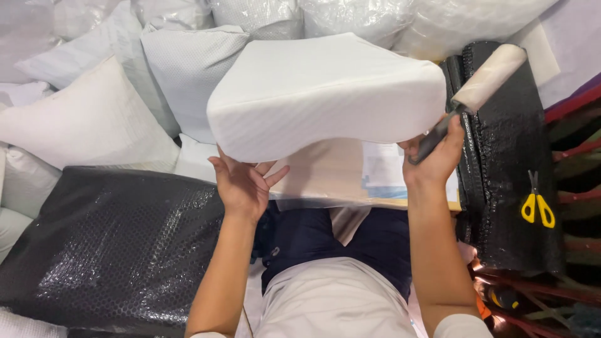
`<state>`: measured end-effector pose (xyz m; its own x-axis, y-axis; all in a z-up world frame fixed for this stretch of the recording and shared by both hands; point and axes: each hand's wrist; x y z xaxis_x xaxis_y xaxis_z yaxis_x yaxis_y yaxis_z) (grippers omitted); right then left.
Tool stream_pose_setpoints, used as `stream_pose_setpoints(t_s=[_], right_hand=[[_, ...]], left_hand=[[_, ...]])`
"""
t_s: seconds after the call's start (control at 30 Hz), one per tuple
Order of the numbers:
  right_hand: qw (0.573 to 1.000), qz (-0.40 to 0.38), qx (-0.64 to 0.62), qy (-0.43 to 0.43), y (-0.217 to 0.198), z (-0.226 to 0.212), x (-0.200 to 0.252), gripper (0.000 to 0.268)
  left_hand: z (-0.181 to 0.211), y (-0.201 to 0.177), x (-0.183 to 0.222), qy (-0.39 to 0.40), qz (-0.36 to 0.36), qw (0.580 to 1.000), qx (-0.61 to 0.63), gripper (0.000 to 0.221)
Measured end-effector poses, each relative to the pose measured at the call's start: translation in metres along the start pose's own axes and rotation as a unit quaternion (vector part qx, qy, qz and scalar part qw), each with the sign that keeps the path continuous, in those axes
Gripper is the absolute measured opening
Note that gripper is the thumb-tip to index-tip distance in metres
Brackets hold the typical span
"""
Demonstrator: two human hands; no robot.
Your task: The person unboxes a pillow from black bubble wrap, cleans the pillow surface using a lint roller, and then places the pillow into a clear plastic bag followed by a blue storage bag.
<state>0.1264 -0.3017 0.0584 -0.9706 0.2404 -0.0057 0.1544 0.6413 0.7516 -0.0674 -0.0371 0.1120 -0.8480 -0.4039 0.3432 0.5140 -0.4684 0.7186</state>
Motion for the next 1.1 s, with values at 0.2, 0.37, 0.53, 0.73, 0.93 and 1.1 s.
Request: stream_pose_setpoints(t_s=[0.2, 0.37, 0.53, 0.73, 0.93, 1.1], right_hand=[[0.929, -0.156, 0.238, -0.236, 0.013, -0.007, 0.079, 0.033], [0.876, -0.239, 0.349, -0.232, 0.013, 0.022, 0.138, 0.031], [0.726, -0.406, 0.466, -0.304, 0.008, 0.022, 0.170, 0.037], [0.807, -0.172, 0.520, -0.220, -0.065, 0.004, 0.095, 0.036], [0.987, 0.019, 0.127, -0.095, -0.064, -0.034, 0.064, 0.039], [0.958, 0.128, 0.241, -0.093, -0.051, -0.076, 0.054, 0.042]], left_hand=[[-0.016, -0.013, -0.044, -0.063, -0.163, 0.985, -0.002, 0.081], [-0.029, 0.027, -0.015, -0.055, -0.201, 0.976, -0.066, 0.092], [-0.073, -0.005, -0.043, -0.048, -0.201, 0.974, -0.091, 0.087], [-0.072, 0.022, -0.015, -0.087, -0.197, 0.975, -0.051, 0.120], [-0.147, 0.002, -0.016, -0.176, -0.222, 0.955, -0.084, 0.145], [-0.131, -0.003, -0.068, -0.249, -0.017, 0.968, 0.018, 0.041]])
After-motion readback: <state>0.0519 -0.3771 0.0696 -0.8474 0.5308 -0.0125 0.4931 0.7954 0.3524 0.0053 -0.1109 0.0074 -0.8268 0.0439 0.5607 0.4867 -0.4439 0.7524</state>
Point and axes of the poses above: each hand's wrist, its own x-axis away from the middle knuckle, its own y-axis out of the palm, z = x × y, and after that the axes turned 9 degrees about -y, right-handed
